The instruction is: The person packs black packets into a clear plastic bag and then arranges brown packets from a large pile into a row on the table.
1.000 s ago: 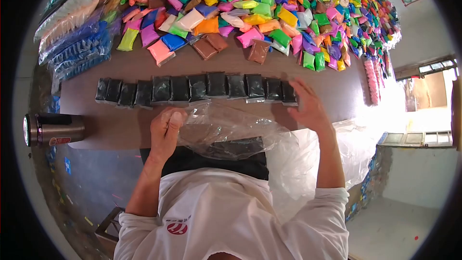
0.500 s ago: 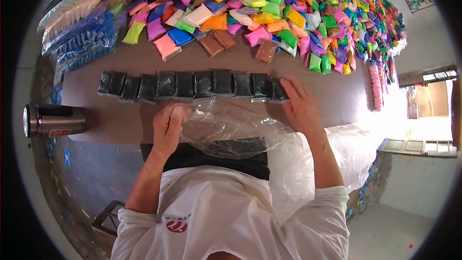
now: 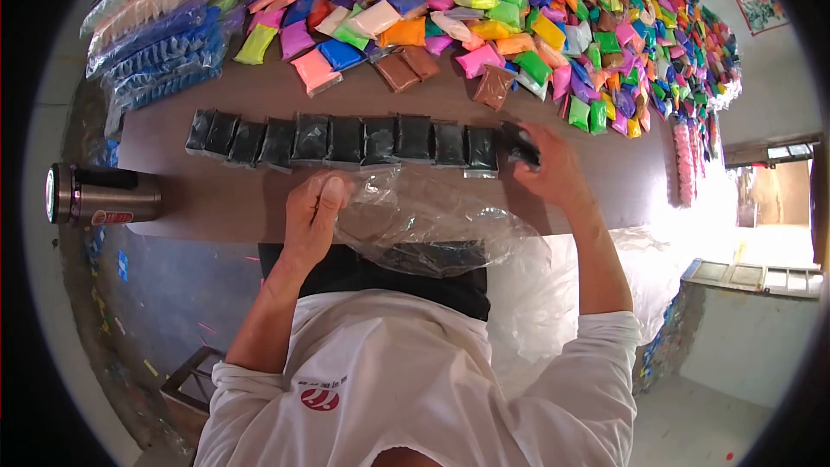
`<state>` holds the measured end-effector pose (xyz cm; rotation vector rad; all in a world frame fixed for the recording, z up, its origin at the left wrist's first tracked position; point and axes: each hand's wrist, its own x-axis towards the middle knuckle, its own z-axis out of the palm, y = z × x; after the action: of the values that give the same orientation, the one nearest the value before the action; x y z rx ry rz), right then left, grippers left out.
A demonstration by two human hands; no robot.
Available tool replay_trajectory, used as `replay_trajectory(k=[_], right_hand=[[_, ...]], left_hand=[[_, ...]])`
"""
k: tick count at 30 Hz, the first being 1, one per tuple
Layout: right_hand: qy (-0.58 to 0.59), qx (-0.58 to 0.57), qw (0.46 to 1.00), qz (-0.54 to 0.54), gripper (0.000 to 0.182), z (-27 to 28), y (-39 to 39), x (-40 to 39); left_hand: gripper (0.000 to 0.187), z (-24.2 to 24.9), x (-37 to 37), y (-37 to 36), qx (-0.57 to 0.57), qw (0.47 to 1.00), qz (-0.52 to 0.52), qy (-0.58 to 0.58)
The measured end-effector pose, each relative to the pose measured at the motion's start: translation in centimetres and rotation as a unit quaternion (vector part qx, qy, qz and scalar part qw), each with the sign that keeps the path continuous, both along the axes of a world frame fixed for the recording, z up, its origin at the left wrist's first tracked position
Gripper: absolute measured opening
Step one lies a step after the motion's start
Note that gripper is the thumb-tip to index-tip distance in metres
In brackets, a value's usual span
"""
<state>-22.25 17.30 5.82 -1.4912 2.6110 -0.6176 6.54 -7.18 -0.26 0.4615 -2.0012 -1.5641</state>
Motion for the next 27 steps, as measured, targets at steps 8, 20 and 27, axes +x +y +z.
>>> replay_trajectory(k=[8,20,27], right_hand=[[-0.102,-0.006,0.990,-0.093,0.049,0.4,-0.3,-0.2],[-0.234,-0.379,0.850,-0.282,0.045,6.6,3.4,8.3],[-0.378,-0.136,0.915,0.025,0.031,7.0,-0.6,16.3]], left_hand=[[0.037,0.0,-0.2,-0.1,-0.002,1.000,-0.011,0.010],[0.037,-0.1,-0.2,0.1,0.021,1.000,-0.003,0.015],[0.036,0.2,-0.3,0.0,0.014,1.000,0.003,0.015]])
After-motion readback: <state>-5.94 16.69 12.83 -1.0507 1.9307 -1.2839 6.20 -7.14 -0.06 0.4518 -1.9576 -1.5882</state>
